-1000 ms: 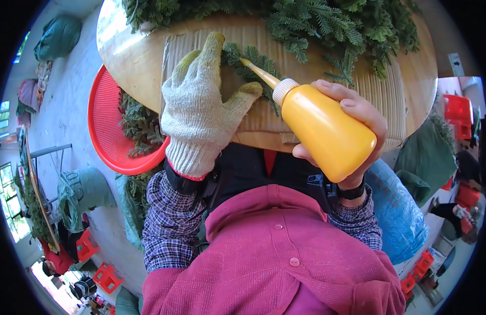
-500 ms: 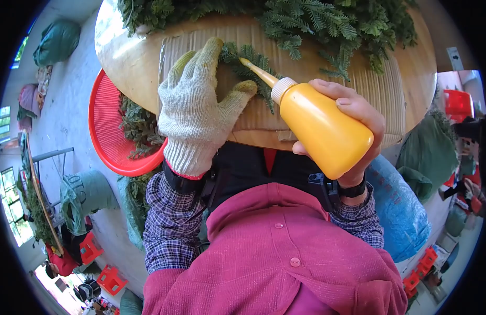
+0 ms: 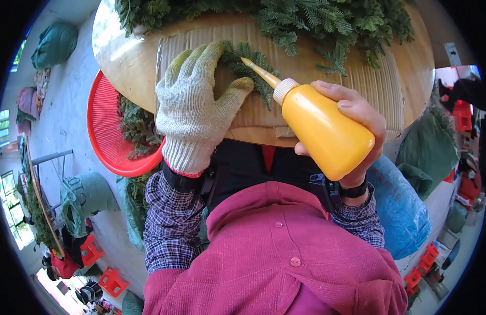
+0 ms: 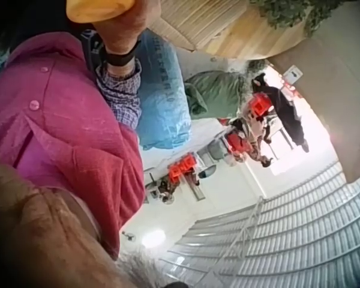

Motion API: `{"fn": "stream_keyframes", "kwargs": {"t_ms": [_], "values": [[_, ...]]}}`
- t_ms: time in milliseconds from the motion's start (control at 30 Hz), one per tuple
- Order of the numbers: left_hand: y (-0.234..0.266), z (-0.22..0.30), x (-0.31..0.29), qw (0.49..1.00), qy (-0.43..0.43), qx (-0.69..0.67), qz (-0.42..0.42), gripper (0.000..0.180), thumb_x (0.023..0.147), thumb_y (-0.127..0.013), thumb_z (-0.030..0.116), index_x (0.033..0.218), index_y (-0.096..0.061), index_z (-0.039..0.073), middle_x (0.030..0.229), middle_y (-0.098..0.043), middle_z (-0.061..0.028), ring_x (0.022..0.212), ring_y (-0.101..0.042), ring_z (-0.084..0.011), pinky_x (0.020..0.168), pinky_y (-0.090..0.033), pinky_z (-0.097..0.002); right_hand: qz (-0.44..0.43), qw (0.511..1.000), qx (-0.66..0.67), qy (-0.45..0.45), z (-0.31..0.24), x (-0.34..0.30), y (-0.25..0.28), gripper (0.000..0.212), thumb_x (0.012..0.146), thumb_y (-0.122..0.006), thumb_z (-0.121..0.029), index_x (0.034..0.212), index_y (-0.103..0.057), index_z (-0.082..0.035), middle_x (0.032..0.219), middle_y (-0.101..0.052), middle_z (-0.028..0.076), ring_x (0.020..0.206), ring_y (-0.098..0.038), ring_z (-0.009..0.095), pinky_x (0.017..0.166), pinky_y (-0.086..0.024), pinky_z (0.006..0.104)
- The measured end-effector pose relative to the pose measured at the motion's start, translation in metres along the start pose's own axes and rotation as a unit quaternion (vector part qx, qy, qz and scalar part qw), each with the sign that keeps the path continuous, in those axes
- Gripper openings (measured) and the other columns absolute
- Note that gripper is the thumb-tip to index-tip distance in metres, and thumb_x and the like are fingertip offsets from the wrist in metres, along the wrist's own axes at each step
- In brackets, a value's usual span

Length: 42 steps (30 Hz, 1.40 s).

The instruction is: The person applies glue from a yellow squeeze bottle onto a small branch and presses it onto a larger wreath on a cardboard-covered table. They repeat this process, picking up new branches from a red basket to add to the arrangement.

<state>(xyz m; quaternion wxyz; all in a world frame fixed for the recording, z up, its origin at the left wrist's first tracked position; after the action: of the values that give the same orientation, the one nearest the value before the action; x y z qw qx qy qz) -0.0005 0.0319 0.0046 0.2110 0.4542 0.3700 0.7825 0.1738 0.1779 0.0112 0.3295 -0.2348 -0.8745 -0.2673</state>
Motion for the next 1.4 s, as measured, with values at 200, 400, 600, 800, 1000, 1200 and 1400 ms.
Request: {"fn": "stream_keyframes", "kwargs": {"t_ms": [200,400,600,800,1000,1200,1400], "values": [[0.003,0.003,0.002,1.0,0.006,0.003,-0.007,0.056,0.076,-0.084,0.026,0.122,-0.066,0.001,0.115,-0.07,-0.0177,0.11,-0.064,-0.0371,0.096,-0.051,-0.0451,0.0,1.0,-0.004,-0.006,-0.003,-0.003,0.002,0.079,0.069,-0.093,-0.009,0.129,-0.042,-0.007,0.125,-0.06,0.029,0.114,-0.064,0.042,0.09,-0.061,0.0511],[0.0,0.0,0.001,1.0,0.0,0.006,0.002,0.057,0.074,-0.085,0.031,0.12,-0.066,0.003,0.117,-0.069,-0.0161,0.112,-0.062,-0.0382,0.097,-0.05,-0.047,-0.003,1.0,-0.006,-0.002,-0.006,-0.004,0.004,0.078,0.069,-0.093,-0.008,0.129,-0.042,-0.008,0.124,-0.06,0.029,0.115,-0.064,0.042,0.09,-0.061,0.051],[-0.001,0.001,0.0,1.0,0.008,0.008,-0.003,0.056,0.075,-0.085,0.031,0.12,-0.067,0.003,0.117,-0.069,-0.0162,0.111,-0.062,-0.0382,0.097,-0.05,-0.0468,-0.012,1.0,-0.019,-0.008,-0.012,-0.005,0.007,0.078,0.07,-0.093,-0.009,0.129,-0.041,-0.008,0.124,-0.06,0.029,0.114,-0.064,0.042,0.09,-0.061,0.0507],[0.0,0.0,0.0,1.0,0.015,-0.016,-0.01,0.056,0.075,-0.084,0.031,0.12,-0.067,0.003,0.117,-0.069,-0.0162,0.111,-0.062,-0.0381,0.097,-0.05,-0.047,-0.011,0.999,-0.033,-0.01,-0.016,-0.007,0.007,0.078,0.07,-0.093,-0.012,0.127,-0.041,-0.008,0.123,-0.061,0.028,0.114,-0.064,0.042,0.09,-0.061,0.0514],[-0.002,0.0,0.0,1.0,0.006,0.011,0.0,0.056,0.075,-0.084,0.032,0.12,-0.067,0.003,0.116,-0.069,-0.0159,0.11,-0.063,-0.0378,0.096,-0.05,-0.0469,0.038,0.999,-0.021,0.021,-0.015,-0.008,0.007,0.071,0.067,-0.095,-0.009,0.122,-0.051,-0.005,0.117,-0.067,0.027,0.106,-0.069,0.037,0.088,-0.059,0.0432],[-0.001,0.002,0.0,1.0,-0.007,0.012,0.012,0.056,0.075,-0.084,0.032,0.12,-0.067,0.003,0.116,-0.07,-0.0155,0.109,-0.063,-0.0374,0.095,-0.05,-0.0465,0.037,0.999,-0.031,0.022,-0.021,-0.009,0.009,0.07,0.067,-0.095,-0.009,0.122,-0.051,-0.004,0.115,-0.067,0.028,0.105,-0.069,0.037,0.087,-0.06,0.0432],[0.001,0.003,0.001,1.0,-0.015,0.01,0.023,0.054,0.076,-0.084,0.033,0.118,-0.067,0.003,0.114,-0.07,-0.015,0.108,-0.063,-0.0362,0.093,-0.051,-0.0458,0.039,0.999,-0.028,0.017,-0.025,-0.013,0.011,0.071,0.067,-0.095,-0.009,0.121,-0.051,-0.004,0.116,-0.066,0.028,0.105,-0.07,0.037,0.087,-0.06,0.043]]}}
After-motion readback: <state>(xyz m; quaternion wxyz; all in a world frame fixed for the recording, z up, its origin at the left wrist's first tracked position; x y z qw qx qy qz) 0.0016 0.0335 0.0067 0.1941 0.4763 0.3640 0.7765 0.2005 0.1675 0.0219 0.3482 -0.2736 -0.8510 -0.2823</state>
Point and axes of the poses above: each hand's wrist, its own x-axis towards the middle knuckle, its own y-axis out of the back of the hand, z = x × y, the point moved 4 cm from there along x, towards the middle knuckle
